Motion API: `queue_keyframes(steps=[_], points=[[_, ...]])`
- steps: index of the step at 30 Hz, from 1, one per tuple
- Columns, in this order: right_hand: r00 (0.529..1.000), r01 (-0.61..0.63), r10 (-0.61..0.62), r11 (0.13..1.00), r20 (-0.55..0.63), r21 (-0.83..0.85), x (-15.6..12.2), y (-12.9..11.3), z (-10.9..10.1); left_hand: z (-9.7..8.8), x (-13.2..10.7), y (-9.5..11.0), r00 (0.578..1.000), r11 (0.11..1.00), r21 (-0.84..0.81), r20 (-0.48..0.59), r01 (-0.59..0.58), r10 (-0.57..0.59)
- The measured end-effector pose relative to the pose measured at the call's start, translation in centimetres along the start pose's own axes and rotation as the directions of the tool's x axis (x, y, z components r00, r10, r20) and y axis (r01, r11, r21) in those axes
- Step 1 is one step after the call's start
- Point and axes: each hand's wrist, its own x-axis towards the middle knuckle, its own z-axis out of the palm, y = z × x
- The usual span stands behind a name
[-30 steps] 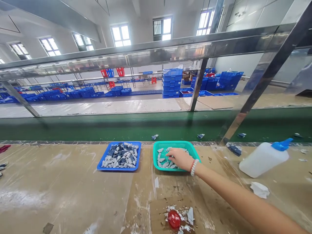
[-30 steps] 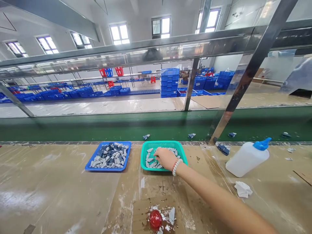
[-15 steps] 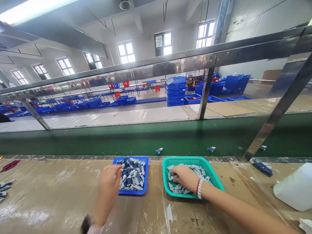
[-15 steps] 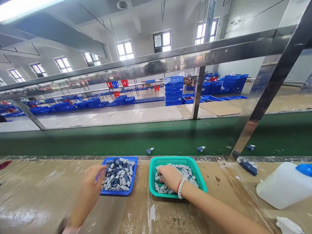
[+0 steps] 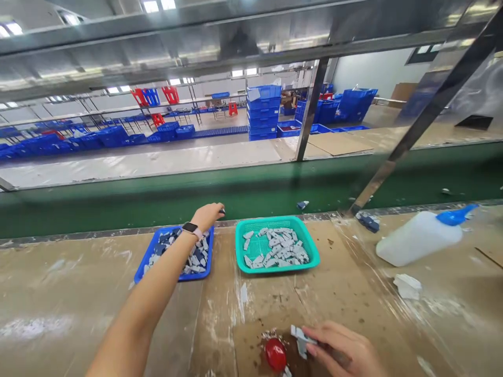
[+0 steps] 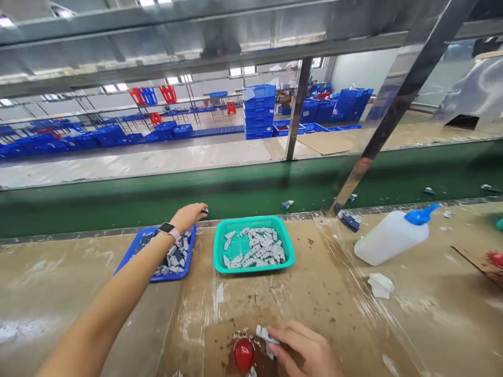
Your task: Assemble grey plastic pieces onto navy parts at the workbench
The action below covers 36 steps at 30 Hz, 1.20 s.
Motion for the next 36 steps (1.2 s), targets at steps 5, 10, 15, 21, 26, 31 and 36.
queue_keyframes(steps=[5,10,15,21,26,31,36], points=[[0.983,0.127,-0.150,0.972,-0.104,-0.197,-3.5,-1.2,1.3,-4.1,-8.6,1.7,0.992,0.969,-0.245,-0.122,-0.004,-0.027],[0.967,0.215,-0.245,0.931,-0.068,-0.296,-4.6,-1.9,2.8,-5.3,-21.7,5.7,0.972,0.820,-0.572,-0.172,0.034,-0.160],[0.950,0.297,-0.310,0.860,0.037,-0.416,-4.9,-2.0,3.8,-2.8,-30.3,10.0,0.880,0.408,-0.891,-0.019,0.201,-0.474],[0.996,-0.057,0.054,0.997,0.067,0.045,-4.3,-1.0,2.8,-0.5,-32.1,14.2,0.752,0.248,-0.864,0.200,0.438,-0.628],[0.892,-0.431,0.420,0.678,0.167,0.595,-4.2,-0.6,2.0,2.1,-30.6,16.1,0.786,0.303,-0.771,0.378,0.560,-0.489],[0.969,-0.148,0.234,0.804,-0.077,0.576,-3.5,-3.2,0.7,4.1,-28.6,18.0,0.875,0.386,-0.787,0.409,0.482,-0.258],[0.958,0.224,-0.161,0.937,-0.238,0.269,-2.4,-5.6,-0.8,3.8,-27.4,19.2,0.901,0.426,-0.794,0.368,0.433,-0.230]])
